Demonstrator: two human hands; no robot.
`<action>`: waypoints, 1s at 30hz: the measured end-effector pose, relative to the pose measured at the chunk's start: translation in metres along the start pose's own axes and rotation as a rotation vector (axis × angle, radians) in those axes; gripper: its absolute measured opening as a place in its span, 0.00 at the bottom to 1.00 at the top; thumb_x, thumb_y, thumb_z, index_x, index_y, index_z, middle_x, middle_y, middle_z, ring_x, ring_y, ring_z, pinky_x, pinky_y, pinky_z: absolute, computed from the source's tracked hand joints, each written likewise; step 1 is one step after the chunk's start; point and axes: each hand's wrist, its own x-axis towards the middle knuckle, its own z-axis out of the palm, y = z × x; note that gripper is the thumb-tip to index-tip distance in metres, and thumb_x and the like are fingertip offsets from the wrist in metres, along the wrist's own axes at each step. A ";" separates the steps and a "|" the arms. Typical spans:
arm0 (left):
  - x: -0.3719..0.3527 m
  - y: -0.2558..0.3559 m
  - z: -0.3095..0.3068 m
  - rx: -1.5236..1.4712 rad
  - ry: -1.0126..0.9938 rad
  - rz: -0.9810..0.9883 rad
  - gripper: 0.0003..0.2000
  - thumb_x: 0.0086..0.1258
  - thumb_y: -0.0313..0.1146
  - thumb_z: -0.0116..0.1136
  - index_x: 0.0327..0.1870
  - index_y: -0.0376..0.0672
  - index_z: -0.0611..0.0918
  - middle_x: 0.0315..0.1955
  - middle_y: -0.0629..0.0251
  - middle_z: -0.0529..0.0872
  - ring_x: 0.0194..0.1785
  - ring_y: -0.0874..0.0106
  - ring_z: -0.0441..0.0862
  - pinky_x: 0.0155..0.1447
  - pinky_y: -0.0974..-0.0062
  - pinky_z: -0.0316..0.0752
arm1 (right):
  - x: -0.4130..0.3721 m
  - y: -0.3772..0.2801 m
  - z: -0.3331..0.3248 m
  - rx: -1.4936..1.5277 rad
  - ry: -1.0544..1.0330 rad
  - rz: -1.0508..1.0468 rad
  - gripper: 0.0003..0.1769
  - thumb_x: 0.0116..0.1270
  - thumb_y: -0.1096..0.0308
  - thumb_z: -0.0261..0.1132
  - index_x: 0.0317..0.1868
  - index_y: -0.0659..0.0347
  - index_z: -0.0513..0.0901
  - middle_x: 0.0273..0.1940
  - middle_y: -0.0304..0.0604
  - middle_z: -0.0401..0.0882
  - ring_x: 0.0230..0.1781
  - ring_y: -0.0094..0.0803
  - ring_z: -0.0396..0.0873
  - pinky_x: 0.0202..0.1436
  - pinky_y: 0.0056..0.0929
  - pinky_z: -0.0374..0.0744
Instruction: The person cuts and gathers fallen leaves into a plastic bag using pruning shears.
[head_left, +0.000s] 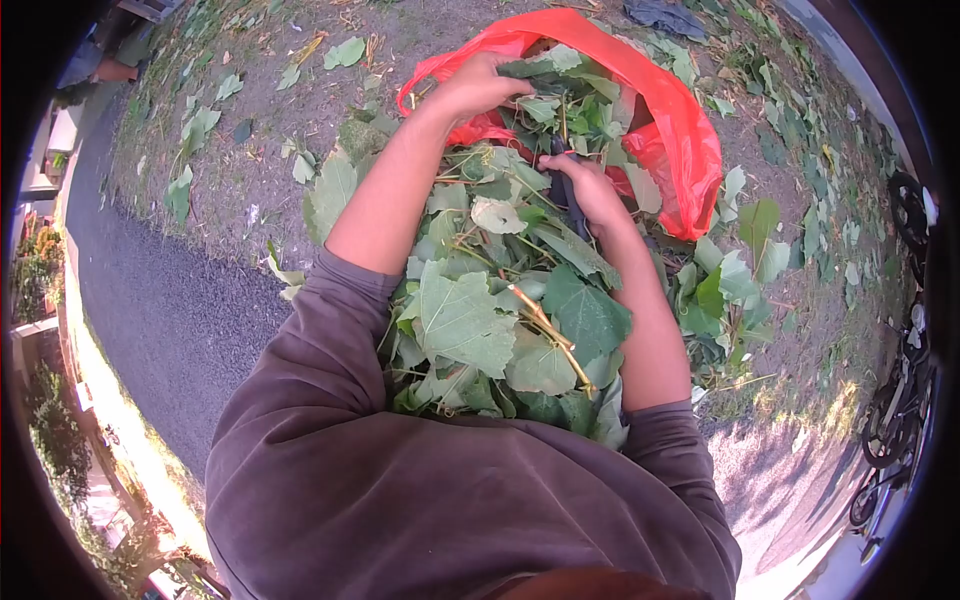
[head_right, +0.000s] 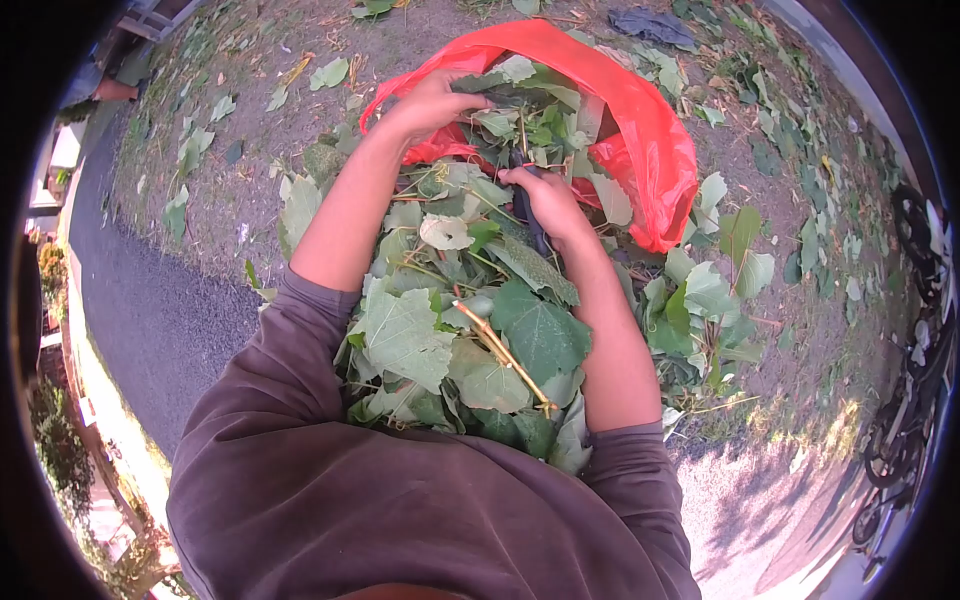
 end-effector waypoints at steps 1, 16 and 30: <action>0.000 0.000 0.000 0.037 0.012 -0.001 0.21 0.67 0.25 0.72 0.61 0.32 0.86 0.49 0.59 0.92 0.48 0.73 0.90 0.51 0.71 0.86 | 0.000 0.000 0.000 0.011 0.007 -0.006 0.22 0.68 0.52 0.70 0.46 0.66 0.88 0.37 0.39 0.85 0.34 0.28 0.82 0.40 0.27 0.77; 0.000 0.004 0.013 0.085 0.194 0.059 0.20 0.70 0.24 0.70 0.63 0.34 0.84 0.49 0.57 0.91 0.47 0.70 0.90 0.51 0.70 0.90 | 0.000 -0.002 0.002 -0.086 0.007 0.019 0.25 0.69 0.51 0.68 0.49 0.68 0.89 0.38 0.42 0.86 0.36 0.30 0.82 0.44 0.29 0.78; 0.006 0.001 0.010 -0.432 0.291 0.148 0.16 0.73 0.18 0.63 0.61 0.33 0.81 0.54 0.56 0.89 0.55 0.66 0.89 0.60 0.65 0.89 | 0.001 0.001 0.003 -0.201 0.023 -0.027 0.27 0.67 0.50 0.68 0.48 0.70 0.89 0.38 0.41 0.86 0.37 0.29 0.79 0.45 0.29 0.74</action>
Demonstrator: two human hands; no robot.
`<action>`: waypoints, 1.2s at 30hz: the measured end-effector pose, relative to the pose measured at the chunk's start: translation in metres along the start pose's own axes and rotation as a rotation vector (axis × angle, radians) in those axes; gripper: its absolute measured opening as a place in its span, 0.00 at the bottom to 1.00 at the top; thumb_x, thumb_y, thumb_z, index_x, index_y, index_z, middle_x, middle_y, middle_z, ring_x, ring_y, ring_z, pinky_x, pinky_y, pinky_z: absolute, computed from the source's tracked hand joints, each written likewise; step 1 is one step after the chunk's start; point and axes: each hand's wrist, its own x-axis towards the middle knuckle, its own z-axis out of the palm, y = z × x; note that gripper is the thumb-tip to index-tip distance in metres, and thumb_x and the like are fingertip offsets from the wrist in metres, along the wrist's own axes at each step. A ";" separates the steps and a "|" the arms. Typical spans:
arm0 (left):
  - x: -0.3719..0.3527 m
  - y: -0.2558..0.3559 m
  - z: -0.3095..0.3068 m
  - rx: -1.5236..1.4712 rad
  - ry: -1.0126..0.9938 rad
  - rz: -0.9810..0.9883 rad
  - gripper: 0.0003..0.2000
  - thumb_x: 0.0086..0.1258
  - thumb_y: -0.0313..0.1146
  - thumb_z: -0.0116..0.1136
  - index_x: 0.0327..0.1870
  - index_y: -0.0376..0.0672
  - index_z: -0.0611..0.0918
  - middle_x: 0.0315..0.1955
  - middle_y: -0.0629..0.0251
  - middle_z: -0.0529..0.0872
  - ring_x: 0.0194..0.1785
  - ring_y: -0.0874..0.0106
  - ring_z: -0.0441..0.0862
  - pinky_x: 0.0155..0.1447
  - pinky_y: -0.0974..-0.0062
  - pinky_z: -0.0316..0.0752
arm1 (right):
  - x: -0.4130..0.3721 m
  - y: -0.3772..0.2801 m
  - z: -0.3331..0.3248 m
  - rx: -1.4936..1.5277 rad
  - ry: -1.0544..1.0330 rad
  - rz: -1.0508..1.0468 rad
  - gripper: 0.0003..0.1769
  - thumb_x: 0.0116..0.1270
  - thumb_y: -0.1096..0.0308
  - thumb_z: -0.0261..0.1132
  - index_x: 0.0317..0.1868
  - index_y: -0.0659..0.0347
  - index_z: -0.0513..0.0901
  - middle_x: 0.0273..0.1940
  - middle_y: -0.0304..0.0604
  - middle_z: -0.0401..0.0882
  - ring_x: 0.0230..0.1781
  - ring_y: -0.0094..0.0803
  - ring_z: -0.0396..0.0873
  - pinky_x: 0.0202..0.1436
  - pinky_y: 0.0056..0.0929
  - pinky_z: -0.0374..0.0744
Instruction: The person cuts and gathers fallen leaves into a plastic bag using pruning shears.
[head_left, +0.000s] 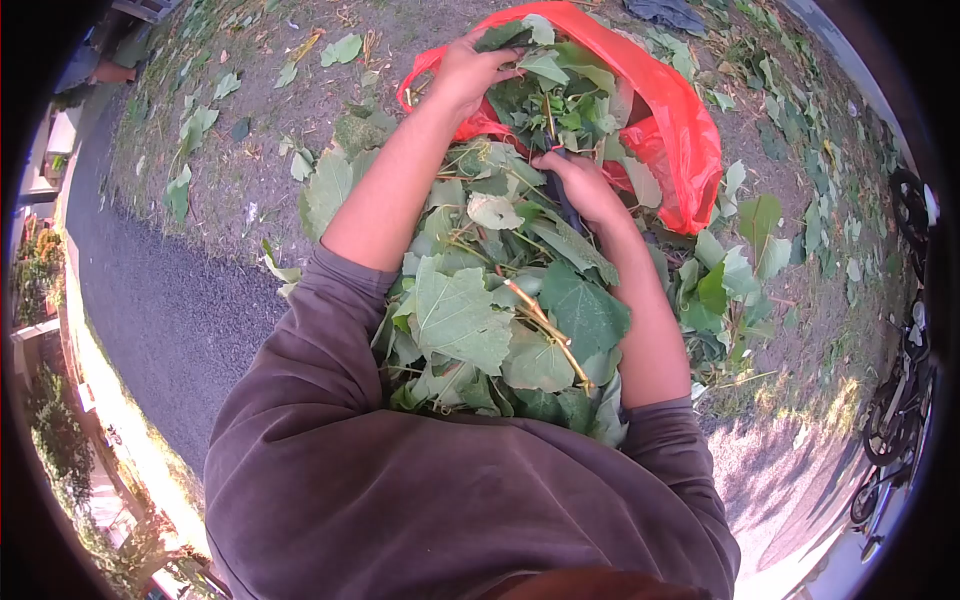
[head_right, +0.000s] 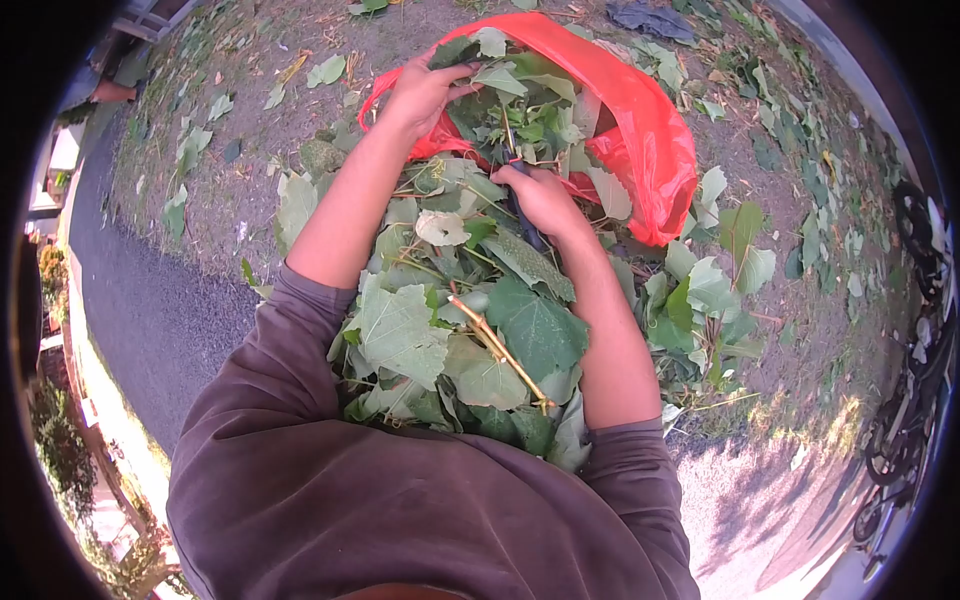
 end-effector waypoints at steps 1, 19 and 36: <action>-0.001 0.000 0.001 0.144 -0.047 0.025 0.15 0.73 0.19 0.64 0.60 0.34 0.83 0.53 0.57 0.89 0.55 0.68 0.89 0.60 0.66 0.88 | 0.001 0.001 0.000 0.008 0.002 0.001 0.26 0.67 0.50 0.68 0.48 0.69 0.89 0.38 0.41 0.86 0.37 0.29 0.79 0.45 0.29 0.74; -0.007 0.011 -0.001 0.752 -0.308 0.166 0.20 0.63 0.46 0.81 0.48 0.41 0.92 0.39 0.66 0.93 0.44 0.76 0.87 0.54 0.74 0.81 | 0.002 0.002 -0.001 0.174 -0.026 0.025 0.22 0.68 0.54 0.68 0.46 0.68 0.89 0.38 0.42 0.86 0.36 0.30 0.80 0.44 0.30 0.76; -0.015 0.014 0.008 0.883 -0.164 0.321 0.14 0.64 0.42 0.79 0.43 0.43 0.93 0.35 0.65 0.93 0.39 0.74 0.88 0.51 0.71 0.82 | 0.003 0.005 -0.003 0.227 -0.049 0.014 0.24 0.70 0.52 0.67 0.49 0.69 0.88 0.39 0.42 0.85 0.37 0.29 0.81 0.45 0.29 0.77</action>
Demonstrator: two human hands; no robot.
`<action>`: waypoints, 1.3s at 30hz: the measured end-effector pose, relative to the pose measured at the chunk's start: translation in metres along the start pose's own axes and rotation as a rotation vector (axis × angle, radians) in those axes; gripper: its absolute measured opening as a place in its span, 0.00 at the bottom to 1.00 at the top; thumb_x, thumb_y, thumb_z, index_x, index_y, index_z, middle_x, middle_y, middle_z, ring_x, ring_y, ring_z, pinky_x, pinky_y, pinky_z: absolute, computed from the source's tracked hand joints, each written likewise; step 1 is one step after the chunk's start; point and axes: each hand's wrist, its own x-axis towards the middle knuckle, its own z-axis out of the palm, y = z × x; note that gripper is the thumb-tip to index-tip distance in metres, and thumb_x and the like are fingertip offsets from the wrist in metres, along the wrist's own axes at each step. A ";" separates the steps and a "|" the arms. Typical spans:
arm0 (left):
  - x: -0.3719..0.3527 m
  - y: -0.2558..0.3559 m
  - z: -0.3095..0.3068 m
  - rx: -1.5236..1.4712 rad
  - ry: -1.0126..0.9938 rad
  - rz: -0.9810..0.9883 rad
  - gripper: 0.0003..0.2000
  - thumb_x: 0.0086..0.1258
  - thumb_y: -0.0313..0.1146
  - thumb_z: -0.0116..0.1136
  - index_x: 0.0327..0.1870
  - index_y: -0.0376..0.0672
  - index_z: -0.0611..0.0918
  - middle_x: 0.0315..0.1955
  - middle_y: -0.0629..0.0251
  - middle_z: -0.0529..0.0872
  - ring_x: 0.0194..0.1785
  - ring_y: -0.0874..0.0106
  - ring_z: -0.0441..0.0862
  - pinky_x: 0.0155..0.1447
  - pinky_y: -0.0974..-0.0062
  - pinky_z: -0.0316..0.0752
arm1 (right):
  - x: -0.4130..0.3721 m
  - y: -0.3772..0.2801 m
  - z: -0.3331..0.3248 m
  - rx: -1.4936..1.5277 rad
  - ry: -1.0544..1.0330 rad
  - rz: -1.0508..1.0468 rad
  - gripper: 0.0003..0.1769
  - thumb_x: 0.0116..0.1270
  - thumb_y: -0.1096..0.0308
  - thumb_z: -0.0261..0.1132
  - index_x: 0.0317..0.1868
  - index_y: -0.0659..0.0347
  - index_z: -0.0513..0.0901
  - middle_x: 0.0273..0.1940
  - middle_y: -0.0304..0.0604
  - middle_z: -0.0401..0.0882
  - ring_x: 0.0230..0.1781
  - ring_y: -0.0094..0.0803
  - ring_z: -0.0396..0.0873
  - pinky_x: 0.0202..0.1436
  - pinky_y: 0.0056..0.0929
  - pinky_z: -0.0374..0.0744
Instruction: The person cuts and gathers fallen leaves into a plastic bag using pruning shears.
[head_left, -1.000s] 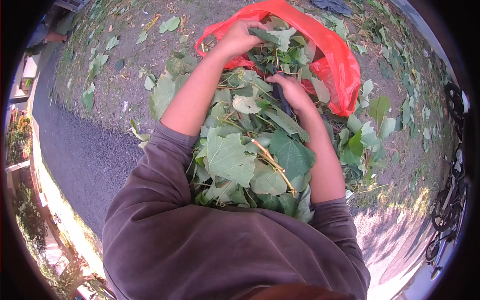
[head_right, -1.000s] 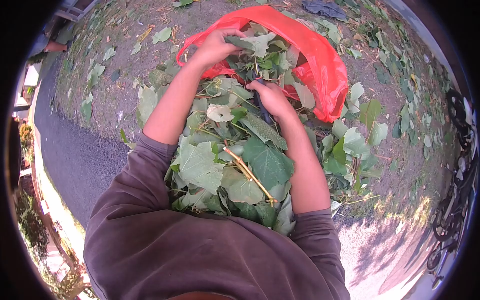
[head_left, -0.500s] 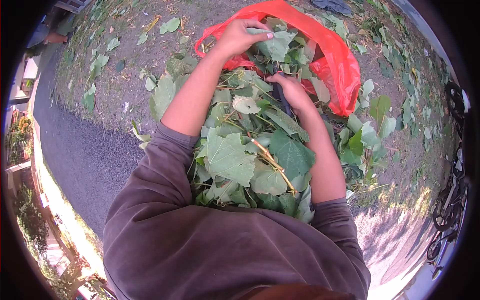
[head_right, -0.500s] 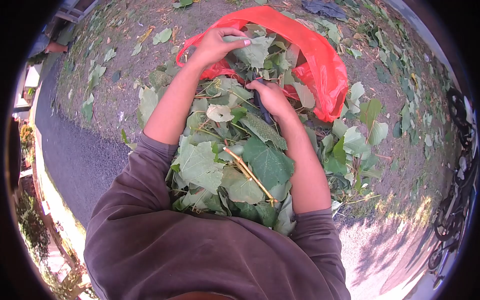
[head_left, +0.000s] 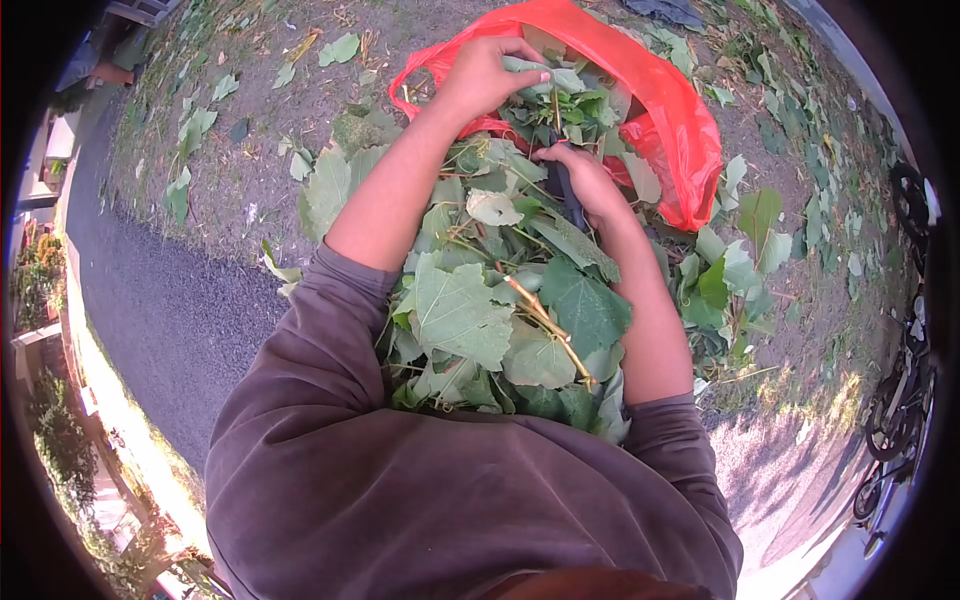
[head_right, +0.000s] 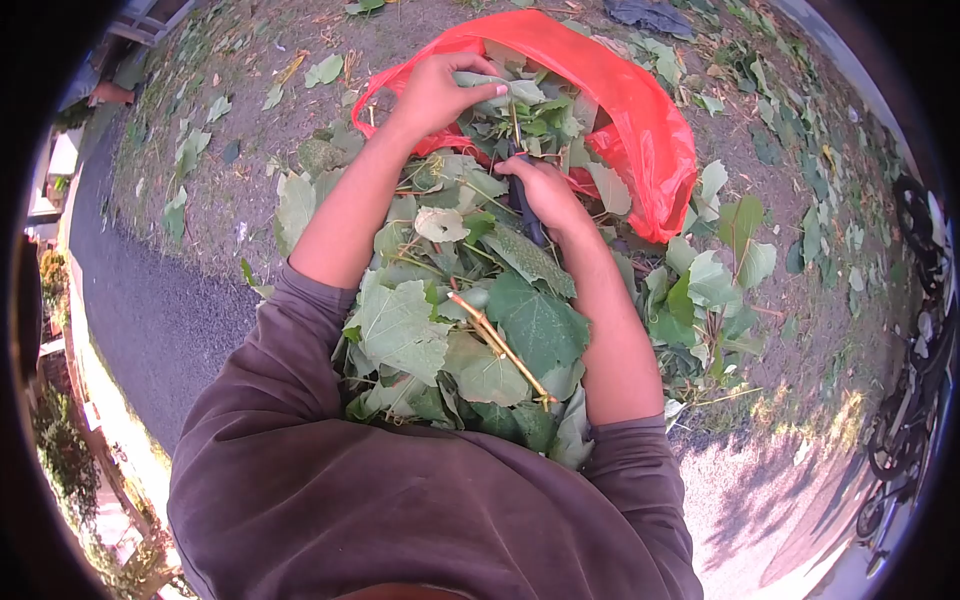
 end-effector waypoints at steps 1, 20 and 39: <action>-0.001 0.000 0.001 0.016 -0.024 0.012 0.14 0.63 0.41 0.79 0.42 0.43 0.93 0.33 0.64 0.93 0.37 0.72 0.88 0.49 0.70 0.82 | -0.001 -0.001 0.000 0.001 0.008 0.012 0.25 0.70 0.52 0.67 0.50 0.69 0.88 0.39 0.42 0.85 0.38 0.30 0.81 0.45 0.29 0.78; -0.001 -0.018 0.007 -0.388 -0.394 -0.315 0.17 0.74 0.38 0.70 0.58 0.39 0.82 0.47 0.64 0.90 0.52 0.72 0.87 0.50 0.68 0.91 | -0.007 -0.007 0.004 -0.004 0.041 -0.046 0.20 0.71 0.55 0.67 0.45 0.68 0.87 0.34 0.41 0.85 0.33 0.30 0.82 0.41 0.29 0.78; 0.004 -0.013 -0.002 -0.118 -0.276 -0.121 0.13 0.67 0.40 0.76 0.44 0.40 0.93 0.42 0.62 0.94 0.49 0.73 0.89 0.62 0.69 0.81 | -0.003 -0.004 0.002 0.003 0.034 -0.004 0.22 0.69 0.54 0.68 0.46 0.68 0.87 0.35 0.41 0.84 0.32 0.29 0.80 0.41 0.29 0.76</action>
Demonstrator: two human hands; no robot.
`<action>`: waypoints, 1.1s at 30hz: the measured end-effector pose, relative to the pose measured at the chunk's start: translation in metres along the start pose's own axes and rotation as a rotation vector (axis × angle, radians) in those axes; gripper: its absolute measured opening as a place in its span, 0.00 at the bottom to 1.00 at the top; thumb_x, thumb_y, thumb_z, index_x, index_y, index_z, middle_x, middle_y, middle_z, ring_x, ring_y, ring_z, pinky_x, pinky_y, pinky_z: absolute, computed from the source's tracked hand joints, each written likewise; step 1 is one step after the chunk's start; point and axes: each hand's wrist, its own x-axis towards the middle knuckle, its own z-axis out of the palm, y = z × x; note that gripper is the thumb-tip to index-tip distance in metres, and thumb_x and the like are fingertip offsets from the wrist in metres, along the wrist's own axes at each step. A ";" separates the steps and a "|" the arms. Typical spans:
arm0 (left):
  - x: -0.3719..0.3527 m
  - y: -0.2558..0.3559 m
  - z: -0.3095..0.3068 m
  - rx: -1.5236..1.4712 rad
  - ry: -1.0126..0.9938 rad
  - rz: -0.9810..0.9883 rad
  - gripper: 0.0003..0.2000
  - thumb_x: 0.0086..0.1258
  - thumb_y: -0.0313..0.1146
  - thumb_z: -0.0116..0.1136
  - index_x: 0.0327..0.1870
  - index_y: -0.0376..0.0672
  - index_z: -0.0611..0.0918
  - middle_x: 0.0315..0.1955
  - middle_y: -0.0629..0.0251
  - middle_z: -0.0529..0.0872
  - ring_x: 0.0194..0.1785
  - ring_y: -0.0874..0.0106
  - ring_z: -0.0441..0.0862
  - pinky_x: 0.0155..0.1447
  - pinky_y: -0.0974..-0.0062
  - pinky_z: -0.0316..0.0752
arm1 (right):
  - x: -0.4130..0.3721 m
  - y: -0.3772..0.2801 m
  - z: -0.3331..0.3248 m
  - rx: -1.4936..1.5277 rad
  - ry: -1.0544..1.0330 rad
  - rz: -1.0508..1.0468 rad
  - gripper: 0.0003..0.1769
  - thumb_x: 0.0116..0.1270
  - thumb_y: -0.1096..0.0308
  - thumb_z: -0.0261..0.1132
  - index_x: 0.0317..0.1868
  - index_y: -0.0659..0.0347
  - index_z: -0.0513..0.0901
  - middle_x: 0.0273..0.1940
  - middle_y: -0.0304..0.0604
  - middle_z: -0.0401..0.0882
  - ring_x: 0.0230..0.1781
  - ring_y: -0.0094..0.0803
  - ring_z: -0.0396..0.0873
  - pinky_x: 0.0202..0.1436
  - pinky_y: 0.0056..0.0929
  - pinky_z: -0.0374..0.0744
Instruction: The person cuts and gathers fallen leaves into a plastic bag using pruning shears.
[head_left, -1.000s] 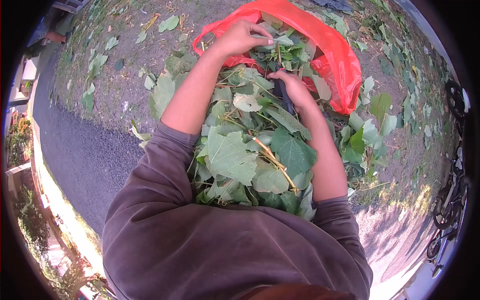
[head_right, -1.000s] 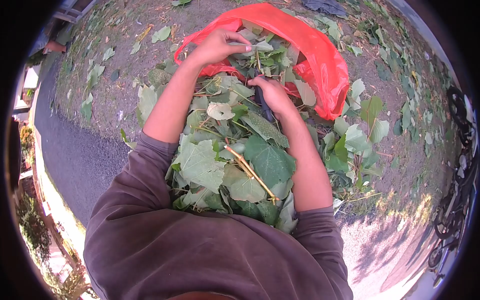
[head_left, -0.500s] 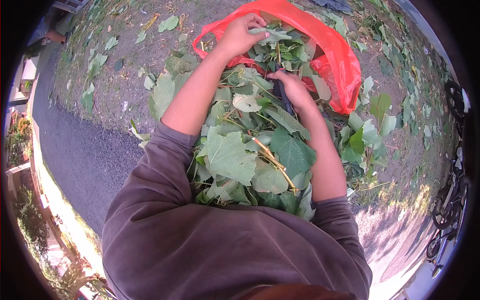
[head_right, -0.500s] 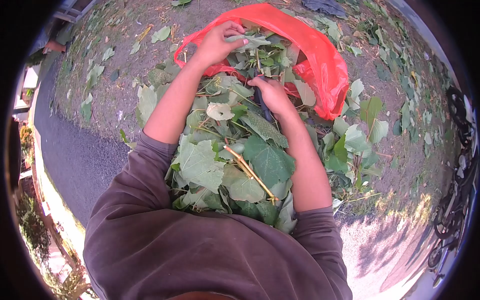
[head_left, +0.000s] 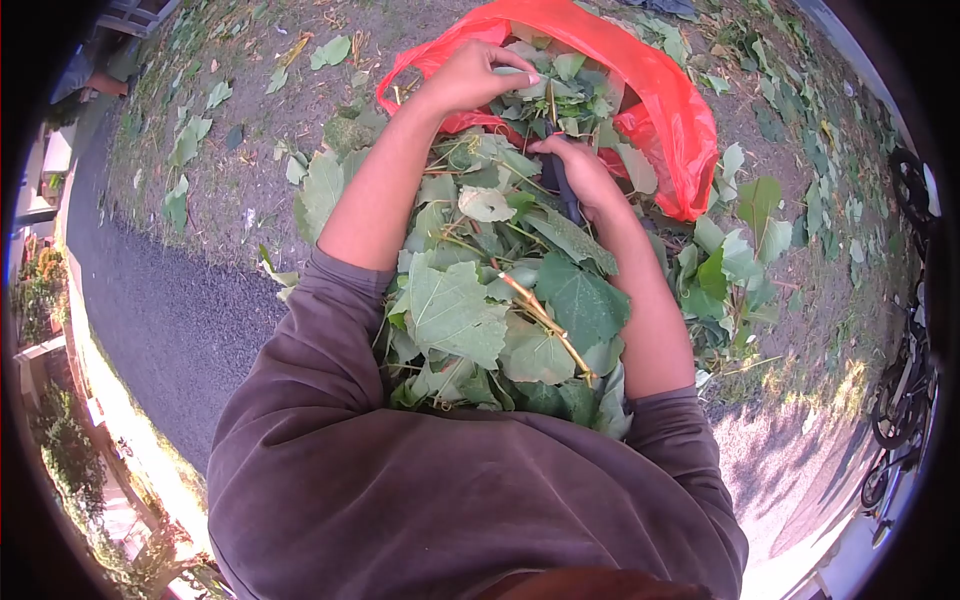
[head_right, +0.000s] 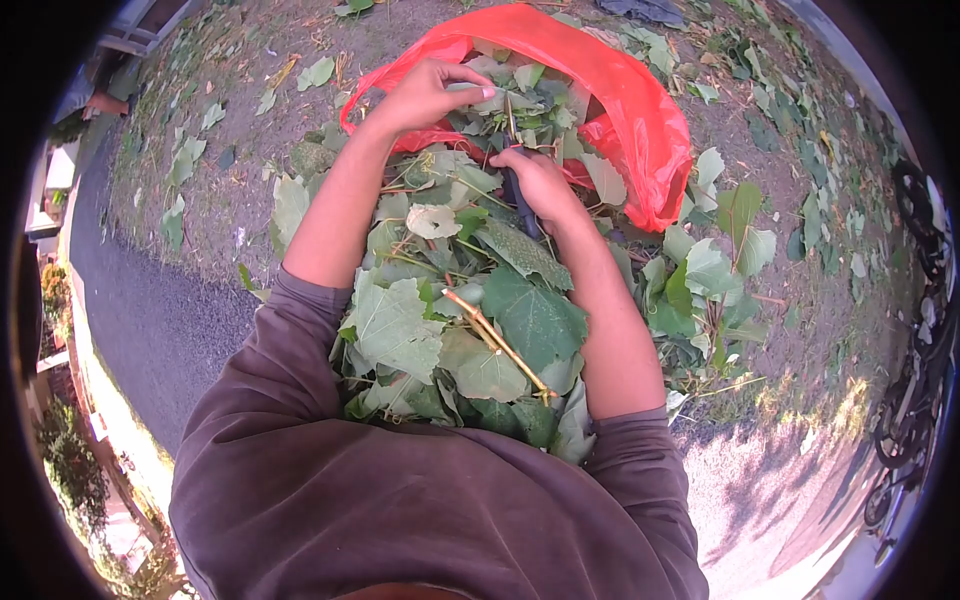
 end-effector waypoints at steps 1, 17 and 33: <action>0.001 -0.004 0.001 -0.054 0.004 0.009 0.13 0.68 0.39 0.76 0.45 0.40 0.93 0.42 0.63 0.94 0.49 0.74 0.89 0.61 0.69 0.81 | 0.000 0.000 0.000 0.007 0.004 -0.005 0.22 0.69 0.54 0.68 0.45 0.69 0.87 0.35 0.41 0.84 0.32 0.30 0.81 0.41 0.29 0.77; -0.012 0.021 0.011 0.438 0.173 0.137 0.14 0.65 0.35 0.75 0.50 0.42 0.91 0.35 0.61 0.90 0.42 0.71 0.87 0.51 0.69 0.80 | -0.006 -0.011 -0.002 0.030 -0.063 0.130 0.24 0.65 0.54 0.71 0.52 0.67 0.86 0.41 0.41 0.84 0.39 0.29 0.81 0.44 0.28 0.77; -0.009 0.015 0.010 0.111 -0.061 0.174 0.12 0.63 0.33 0.78 0.46 0.43 0.92 0.36 0.63 0.91 0.41 0.72 0.86 0.51 0.68 0.79 | -0.018 -0.010 -0.024 -0.098 -0.047 0.053 0.17 0.62 0.61 0.72 0.46 0.64 0.84 0.37 0.39 0.82 0.37 0.26 0.75 0.43 0.27 0.72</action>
